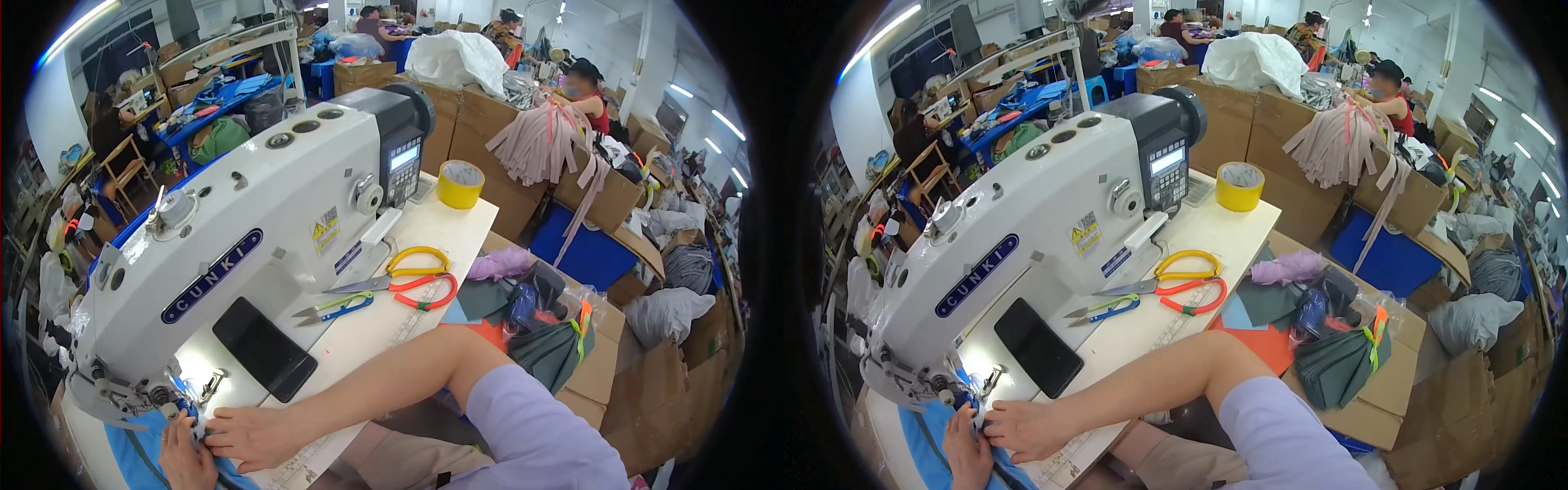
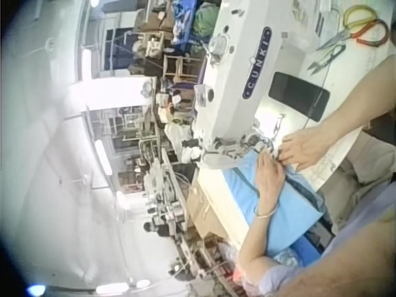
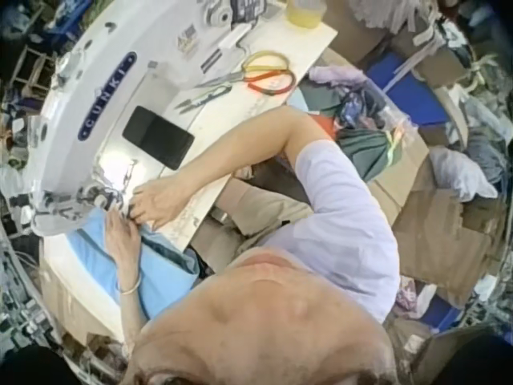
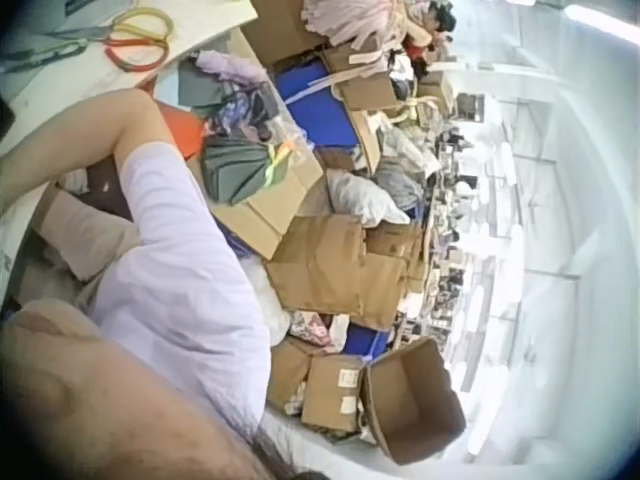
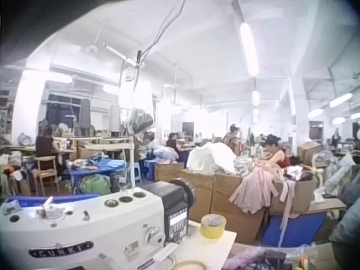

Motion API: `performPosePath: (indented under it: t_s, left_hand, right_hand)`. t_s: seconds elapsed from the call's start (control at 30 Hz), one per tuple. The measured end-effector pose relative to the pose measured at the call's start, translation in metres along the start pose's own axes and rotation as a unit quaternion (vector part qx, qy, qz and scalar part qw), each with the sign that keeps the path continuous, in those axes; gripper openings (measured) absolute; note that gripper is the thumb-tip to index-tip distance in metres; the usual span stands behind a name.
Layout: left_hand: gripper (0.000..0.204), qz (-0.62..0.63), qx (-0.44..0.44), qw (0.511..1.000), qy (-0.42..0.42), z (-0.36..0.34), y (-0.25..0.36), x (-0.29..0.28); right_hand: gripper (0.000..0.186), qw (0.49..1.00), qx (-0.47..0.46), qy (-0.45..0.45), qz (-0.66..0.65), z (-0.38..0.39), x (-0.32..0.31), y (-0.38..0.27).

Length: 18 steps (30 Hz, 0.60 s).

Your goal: The person is sewing a blue and green fabric bag using an industrial sewing machine. They align the edges of the bag under the needle, guide the fabric through the machine, and adjust the position of the bag to sew different sections. The person uses their hands to manipulate the fabric and ensure the stitching is straight.

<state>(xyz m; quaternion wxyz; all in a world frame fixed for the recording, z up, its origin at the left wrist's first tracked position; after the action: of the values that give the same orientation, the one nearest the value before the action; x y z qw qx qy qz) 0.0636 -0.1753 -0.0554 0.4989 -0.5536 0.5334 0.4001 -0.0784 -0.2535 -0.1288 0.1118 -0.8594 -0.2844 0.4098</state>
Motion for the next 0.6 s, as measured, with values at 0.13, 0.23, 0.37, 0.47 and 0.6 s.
performPosePath:
  t_s: [0.13, 0.23, 0.37, 0.47, 0.6]
  left_hand:
    - [0.041, -0.017, 0.021, 0.999, 0.019, 0.002, -0.009, 0.007]
    - [0.042, -0.013, 0.044, 0.998, 0.043, 0.006, -0.012, 0.004]
    - [0.043, -0.007, 0.019, 1.0, 0.018, 0.009, -0.006, -0.001]
    - [0.043, -0.014, 0.01, 1.0, 0.017, 0.009, -0.004, -0.001]
    - [0.042, -0.019, -0.009, 1.0, -0.005, 0.011, 0.001, -0.003]
  right_hand:
    - [0.046, 0.998, -0.031, 0.032, 0.033, -0.004, 0.005, 0.005]
    - [0.045, 1.0, -0.012, -0.004, -0.001, -0.01, 0.006, 0.007]
    - [0.044, 1.0, -0.019, -0.01, 0.006, -0.011, 0.006, 0.008]
    - [0.044, 1.0, -0.015, -0.017, 0.007, -0.011, 0.009, 0.01]
    - [0.043, 1.0, -0.006, -0.027, -0.002, -0.01, 0.007, 0.007]
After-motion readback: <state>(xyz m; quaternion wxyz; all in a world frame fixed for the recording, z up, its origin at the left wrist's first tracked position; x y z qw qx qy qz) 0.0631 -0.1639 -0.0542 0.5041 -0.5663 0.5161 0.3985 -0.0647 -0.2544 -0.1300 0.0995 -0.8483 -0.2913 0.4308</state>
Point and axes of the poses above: each hand's wrist, its own z-axis away from the middle knuckle, its own x-axis out of the palm, y = z × x, the point moved 3 cm from there along -z, towards the middle knuckle, and after that the axes turned 13 degrees about -z, right-handed, at the moved point
